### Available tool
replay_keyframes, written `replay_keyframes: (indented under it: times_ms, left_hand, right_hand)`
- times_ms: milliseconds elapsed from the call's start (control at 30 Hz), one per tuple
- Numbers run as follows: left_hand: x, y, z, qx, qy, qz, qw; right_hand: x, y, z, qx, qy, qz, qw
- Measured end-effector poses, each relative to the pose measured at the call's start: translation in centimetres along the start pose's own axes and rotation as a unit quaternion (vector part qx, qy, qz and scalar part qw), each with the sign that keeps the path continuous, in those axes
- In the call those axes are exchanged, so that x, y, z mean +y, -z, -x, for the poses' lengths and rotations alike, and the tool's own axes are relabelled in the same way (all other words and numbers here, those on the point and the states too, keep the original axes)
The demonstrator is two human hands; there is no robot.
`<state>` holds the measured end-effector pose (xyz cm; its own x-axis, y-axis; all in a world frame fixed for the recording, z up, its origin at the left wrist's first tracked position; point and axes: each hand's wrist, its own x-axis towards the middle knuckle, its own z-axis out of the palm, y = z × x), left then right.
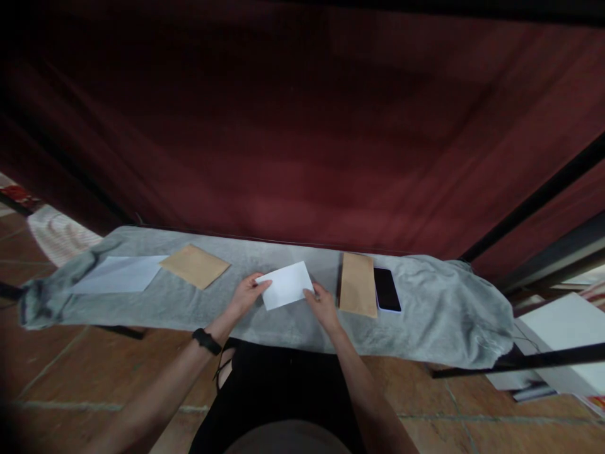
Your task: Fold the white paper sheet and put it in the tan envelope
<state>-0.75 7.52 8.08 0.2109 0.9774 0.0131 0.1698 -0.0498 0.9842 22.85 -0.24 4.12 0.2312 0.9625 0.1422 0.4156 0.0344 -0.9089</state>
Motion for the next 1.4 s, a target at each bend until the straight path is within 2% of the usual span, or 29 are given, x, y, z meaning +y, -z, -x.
replay_keyframes:
  times_ms: [67,167,333,400,500,600,700,867,967,1067,1133,1200,1267,1400]
  left_hand:
    - [-0.5,-0.4,-0.1,0.03,0.023,0.037,0.999]
    - [-2.2,-1.1,0.1,0.079,0.063,0.028,0.995]
    - [-5.3,-2.4,0.4,0.076,0.097,-0.01,0.992]
    - [-5.9,-2.7,-0.1,0.087,0.072,-0.066,0.991]
    - [-6.1,-2.9,-1.2,0.104,-0.002,-0.192,0.976]
    - [-6.0,-3.2,-1.7,0.106,-0.046,-0.246,0.962]
    - [-5.8,-3.8,-1.7,0.094,-0.071,-0.278,0.953]
    - [-5.7,-4.4,-1.2,0.071,-0.083,-0.331,0.937]
    - [-5.7,-4.8,-1.1,0.065,-0.104,-0.397,0.91]
    - [-6.0,-5.9,-1.4,0.032,-0.151,-0.458,0.875]
    - [-6.3,-6.8,-1.9,-0.02,-0.172,-0.505,0.845]
    - [-6.8,-7.7,-2.3,-0.061,-0.162,-0.541,0.823]
    - [-7.1,-8.1,-2.7,-0.076,-0.147,-0.562,0.81]
    - [-7.2,-7.7,-2.8,-0.074,-0.144,-0.572,0.804]
  right_hand:
    - [0.1,-0.6,-0.6,0.011,-0.033,-0.002,0.999]
    - [0.6,-1.7,-1.0,0.03,-0.064,0.02,0.997]
    - [1.1,-3.1,-1.2,0.068,-0.085,0.097,0.989]
    - [1.2,-3.4,-1.2,0.078,-0.084,0.139,0.984]
    - [1.3,-3.8,-1.2,0.09,-0.077,0.201,0.972]
    - [1.5,-4.1,-1.4,0.09,-0.057,0.248,0.963]
    - [1.8,-4.3,-1.8,0.084,-0.035,0.283,0.955]
    - [2.2,-3.9,-2.1,0.066,-0.004,0.387,0.92]
    - [2.1,-3.6,-2.3,0.064,-0.008,0.408,0.911]
    - [1.7,-4.4,-3.3,0.067,0.013,0.388,0.919]
    - [1.3,-5.6,-4.5,0.031,0.054,0.357,0.932]
    - [1.1,-7.0,-5.6,-0.026,0.098,0.339,0.935]
    - [1.1,-8.2,-6.3,-0.06,0.121,0.337,0.932]
    - [2.1,-8.7,-6.3,-0.074,0.116,0.371,0.918]
